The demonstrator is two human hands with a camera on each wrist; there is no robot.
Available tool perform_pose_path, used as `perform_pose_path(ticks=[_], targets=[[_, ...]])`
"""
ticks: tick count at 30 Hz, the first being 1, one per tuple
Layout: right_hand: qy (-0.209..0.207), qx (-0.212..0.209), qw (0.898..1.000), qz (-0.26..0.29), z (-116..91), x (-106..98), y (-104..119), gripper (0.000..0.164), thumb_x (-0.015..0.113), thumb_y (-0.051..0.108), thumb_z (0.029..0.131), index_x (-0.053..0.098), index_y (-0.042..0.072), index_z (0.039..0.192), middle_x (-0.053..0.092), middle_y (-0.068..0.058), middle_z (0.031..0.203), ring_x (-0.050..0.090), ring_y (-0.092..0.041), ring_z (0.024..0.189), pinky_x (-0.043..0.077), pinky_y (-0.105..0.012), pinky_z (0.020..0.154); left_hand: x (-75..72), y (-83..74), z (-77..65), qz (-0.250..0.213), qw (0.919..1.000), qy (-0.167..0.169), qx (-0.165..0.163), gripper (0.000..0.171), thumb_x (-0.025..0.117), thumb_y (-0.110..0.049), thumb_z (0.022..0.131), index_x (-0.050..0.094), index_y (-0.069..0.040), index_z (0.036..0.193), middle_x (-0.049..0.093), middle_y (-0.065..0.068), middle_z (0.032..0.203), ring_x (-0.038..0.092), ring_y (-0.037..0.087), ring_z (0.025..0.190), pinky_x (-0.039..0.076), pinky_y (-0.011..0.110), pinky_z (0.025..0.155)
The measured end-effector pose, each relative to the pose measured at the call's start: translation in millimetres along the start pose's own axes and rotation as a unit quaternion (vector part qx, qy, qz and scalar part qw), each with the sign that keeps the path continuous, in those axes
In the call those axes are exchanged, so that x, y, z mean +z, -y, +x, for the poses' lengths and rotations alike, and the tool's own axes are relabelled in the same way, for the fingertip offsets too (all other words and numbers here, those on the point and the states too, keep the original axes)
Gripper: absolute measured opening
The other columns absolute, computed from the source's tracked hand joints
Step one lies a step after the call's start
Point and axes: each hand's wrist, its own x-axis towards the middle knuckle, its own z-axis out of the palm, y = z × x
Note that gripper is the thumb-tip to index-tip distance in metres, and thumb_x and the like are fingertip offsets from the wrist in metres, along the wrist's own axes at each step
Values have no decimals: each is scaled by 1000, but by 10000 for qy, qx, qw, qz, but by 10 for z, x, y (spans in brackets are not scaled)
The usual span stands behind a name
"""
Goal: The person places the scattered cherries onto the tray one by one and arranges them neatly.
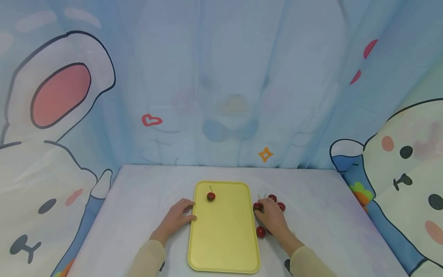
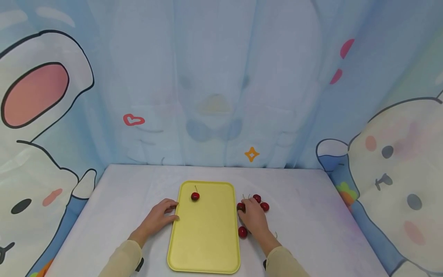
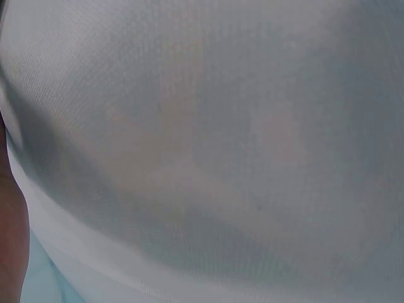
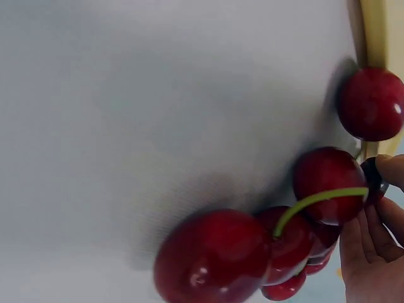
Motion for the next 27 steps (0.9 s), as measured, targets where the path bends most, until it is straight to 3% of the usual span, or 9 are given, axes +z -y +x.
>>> perform_pose_path(ticks=[17,23,27], targets=[[-264,-475,9977,408,208,35,213,37,75,13,86,65,-3,118,63,-16,111,61,-31,104,54,-45,91,-14,-39,-8,80,10000,-18,-37,46,76,-23,86,60,-5,126,58,6,122,61,22,112,51,37,99],[-422,-947,9935,477,312,123,350,36,77,10,83,66,-5,114,63,-18,108,62,-33,101,54,-46,89,-9,-27,-8,80,9999,9,-94,46,75,-24,87,60,-6,126,58,5,122,60,22,113,50,38,100],[-306,-1086,9925,463,368,177,450,35,77,8,83,66,-5,114,63,-17,109,61,-32,103,54,-45,90,-2,-20,-2,-5,9999,14,-117,45,75,-23,87,60,-6,126,58,5,123,60,22,113,50,38,100]])
